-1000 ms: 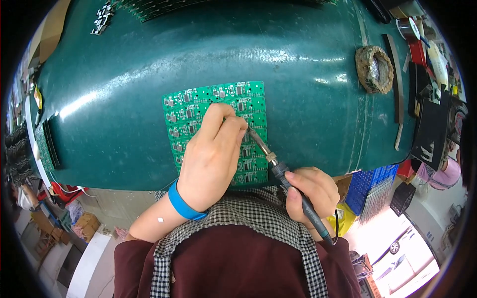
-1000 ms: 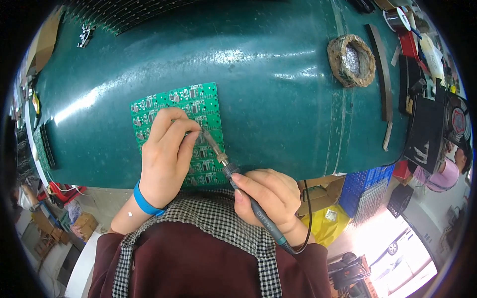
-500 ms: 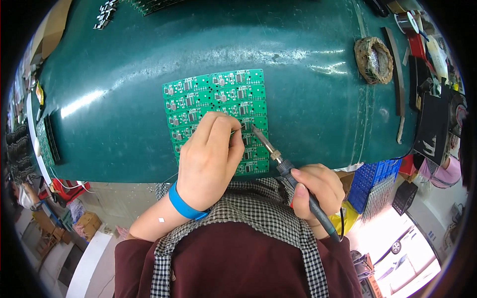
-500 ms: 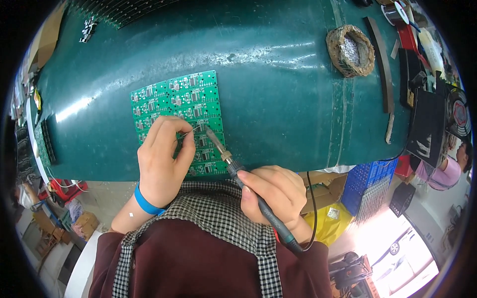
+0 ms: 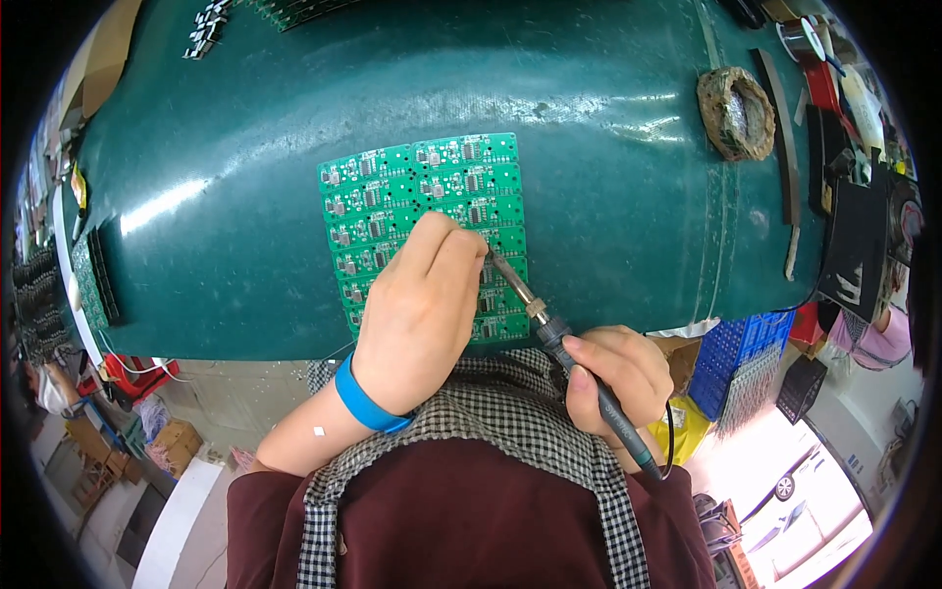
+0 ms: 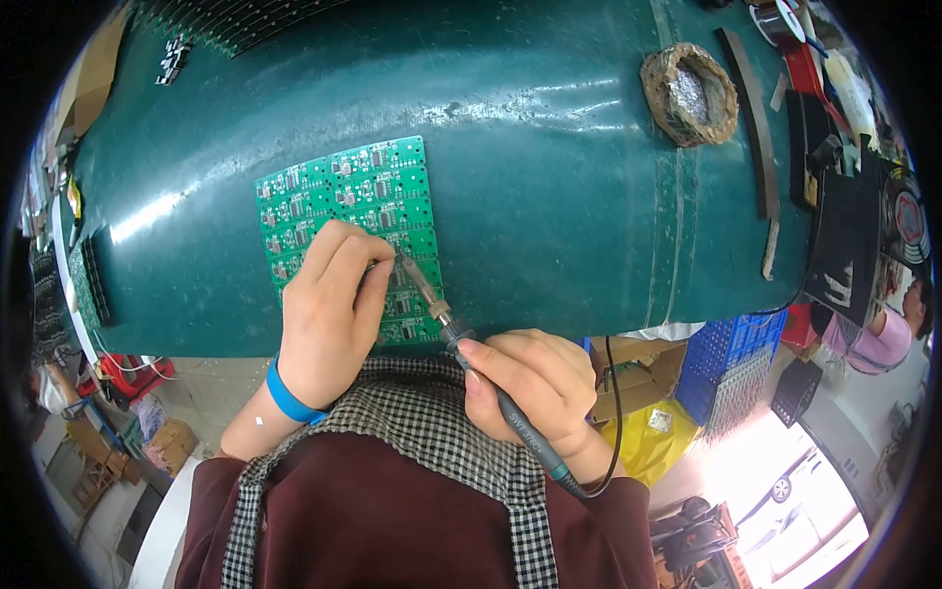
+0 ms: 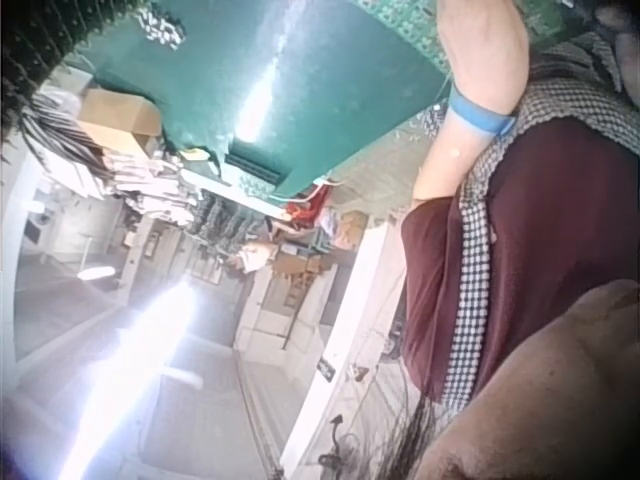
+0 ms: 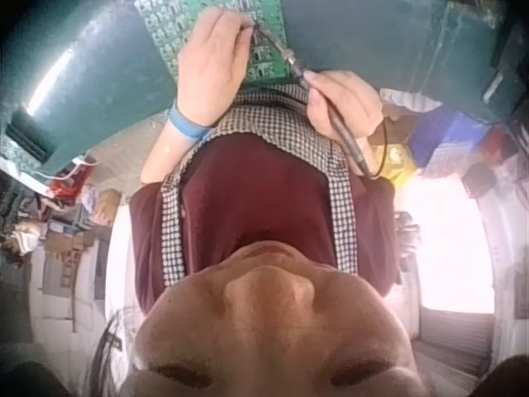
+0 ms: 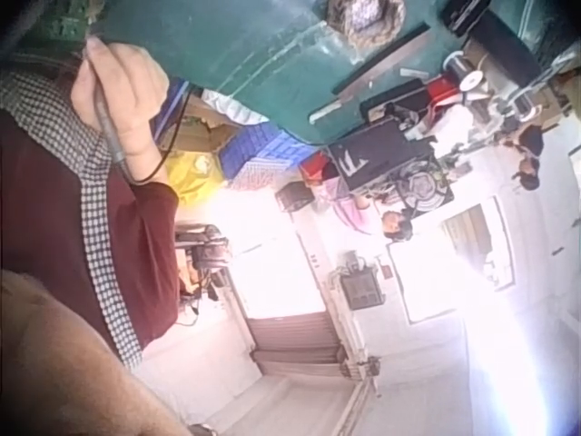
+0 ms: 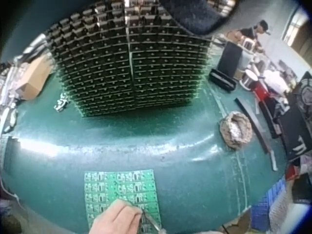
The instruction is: The person solders electronic components onto a green circuit board using a soldering iron.
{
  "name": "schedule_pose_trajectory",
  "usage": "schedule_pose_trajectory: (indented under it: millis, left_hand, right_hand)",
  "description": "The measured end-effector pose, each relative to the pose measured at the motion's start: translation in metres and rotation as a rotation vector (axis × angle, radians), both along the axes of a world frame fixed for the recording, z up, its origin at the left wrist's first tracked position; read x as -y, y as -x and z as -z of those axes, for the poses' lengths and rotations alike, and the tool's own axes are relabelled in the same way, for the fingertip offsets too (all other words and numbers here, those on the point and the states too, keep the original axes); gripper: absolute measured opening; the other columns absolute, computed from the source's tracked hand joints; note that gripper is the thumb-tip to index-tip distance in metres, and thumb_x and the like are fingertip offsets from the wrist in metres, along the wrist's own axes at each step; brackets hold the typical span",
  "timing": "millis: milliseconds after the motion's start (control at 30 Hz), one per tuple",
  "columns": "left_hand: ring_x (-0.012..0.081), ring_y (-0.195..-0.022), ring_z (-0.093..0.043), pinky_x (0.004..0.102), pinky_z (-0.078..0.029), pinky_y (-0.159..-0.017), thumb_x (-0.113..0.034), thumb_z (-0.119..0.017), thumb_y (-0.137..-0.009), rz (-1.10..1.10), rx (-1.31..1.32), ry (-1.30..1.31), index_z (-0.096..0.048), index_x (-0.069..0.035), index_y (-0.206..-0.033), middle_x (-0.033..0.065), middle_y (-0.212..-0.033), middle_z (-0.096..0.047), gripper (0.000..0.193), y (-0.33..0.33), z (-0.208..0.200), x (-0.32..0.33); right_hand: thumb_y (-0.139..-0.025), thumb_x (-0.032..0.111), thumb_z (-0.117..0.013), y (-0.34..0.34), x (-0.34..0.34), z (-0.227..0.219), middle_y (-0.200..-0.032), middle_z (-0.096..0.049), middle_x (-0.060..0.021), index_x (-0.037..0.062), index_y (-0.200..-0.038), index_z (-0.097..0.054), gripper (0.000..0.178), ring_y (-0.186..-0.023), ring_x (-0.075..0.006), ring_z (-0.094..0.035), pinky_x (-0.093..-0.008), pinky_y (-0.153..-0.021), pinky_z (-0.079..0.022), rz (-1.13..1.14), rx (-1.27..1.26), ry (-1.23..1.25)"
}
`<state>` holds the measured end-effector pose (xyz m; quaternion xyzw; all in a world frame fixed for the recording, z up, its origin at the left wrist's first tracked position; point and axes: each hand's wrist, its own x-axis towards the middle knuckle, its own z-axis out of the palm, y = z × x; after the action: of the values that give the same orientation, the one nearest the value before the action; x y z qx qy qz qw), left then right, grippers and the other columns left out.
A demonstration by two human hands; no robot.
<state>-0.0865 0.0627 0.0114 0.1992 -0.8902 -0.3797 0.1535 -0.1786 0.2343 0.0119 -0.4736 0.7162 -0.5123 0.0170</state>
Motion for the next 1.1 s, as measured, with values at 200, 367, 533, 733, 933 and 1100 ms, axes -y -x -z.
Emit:
schedule_pose_trajectory:
  millis: [200, 367, 533, 733, 933, 1100]
  left_hand:
    - [0.0285, -0.067, -0.057, 0.0374, -0.046, -0.058, 0.005, -0.064, -0.077, -0.024, 0.004, -0.004, -0.055, -0.002, -0.089, 0.0113, -0.081, -0.052, 0.016, -0.01, -0.006, 0.0]
    - [0.0201, -0.062, -0.05, 0.0308, -0.042, -0.054, 0.007, -0.064, -0.076, -0.049, 0.031, -0.043, -0.056, -0.002, -0.088, 0.0086, -0.086, -0.056, 0.017, -0.017, -0.006, -0.005]
    - [0.0123, -0.052, -0.042, 0.0255, -0.036, -0.048, 0.008, -0.064, -0.076, -0.044, 0.006, -0.039, -0.057, -0.002, -0.089, 0.0067, -0.092, -0.06, 0.018, -0.023, -0.007, -0.007]
    - [0.0285, -0.072, -0.061, 0.0351, -0.05, -0.061, 0.006, -0.063, -0.076, -0.006, 0.01, -0.008, -0.054, -0.002, -0.089, 0.0117, -0.089, -0.058, 0.018, -0.023, -0.005, -0.007]
    - [0.0288, -0.073, -0.061, 0.036, -0.051, -0.061, 0.005, -0.063, -0.076, -0.014, 0.017, 0.037, -0.054, -0.002, -0.09, 0.0117, -0.088, -0.057, 0.018, -0.022, -0.002, -0.008]
    - [0.0285, -0.072, -0.061, 0.0356, -0.051, -0.06, 0.006, -0.062, -0.076, -0.009, 0.011, 0.042, -0.057, -0.002, -0.09, 0.0111, -0.089, -0.056, 0.017, -0.02, -0.002, -0.009]
  right_hand:
    - [-0.078, 0.008, -0.064, 0.0, -0.01, -0.002, -0.068, -0.062, -0.0104, -0.002, -0.088, -0.067, 0.014, -0.053, -0.0218, -0.061, -0.0294, -0.046, -0.049, 0.011, -0.012, 0.046]
    - [-0.079, 0.009, -0.063, -0.005, -0.012, -0.002, -0.067, -0.062, -0.0107, -0.0027, -0.088, -0.066, 0.014, -0.052, -0.0225, -0.061, -0.0297, -0.047, -0.05, 0.021, -0.043, 0.034]
    - [-0.08, 0.01, -0.062, -0.008, -0.016, -0.002, -0.066, -0.062, -0.0104, -0.0024, -0.087, -0.066, 0.015, -0.052, -0.0218, -0.06, -0.0295, -0.046, -0.049, 0.005, -0.027, 0.028]
    - [-0.079, 0.009, -0.062, -0.01, -0.012, -0.003, -0.067, -0.062, -0.01, -0.0016, -0.088, -0.067, 0.015, -0.052, -0.0212, -0.06, -0.0291, -0.046, -0.048, -0.005, -0.046, 0.01]
    - [-0.077, 0.008, -0.063, -0.011, -0.008, 0.001, -0.068, -0.062, -0.0093, -0.0011, -0.088, -0.067, 0.014, -0.053, -0.0208, -0.061, -0.0284, -0.046, -0.048, -0.003, -0.037, 0.012]
    - [-0.077, 0.007, -0.064, -0.011, -0.009, 0.001, -0.068, -0.063, -0.009, -0.001, -0.088, -0.067, 0.014, -0.053, -0.0206, -0.061, -0.028, -0.047, -0.048, 0.001, -0.04, 0.016]
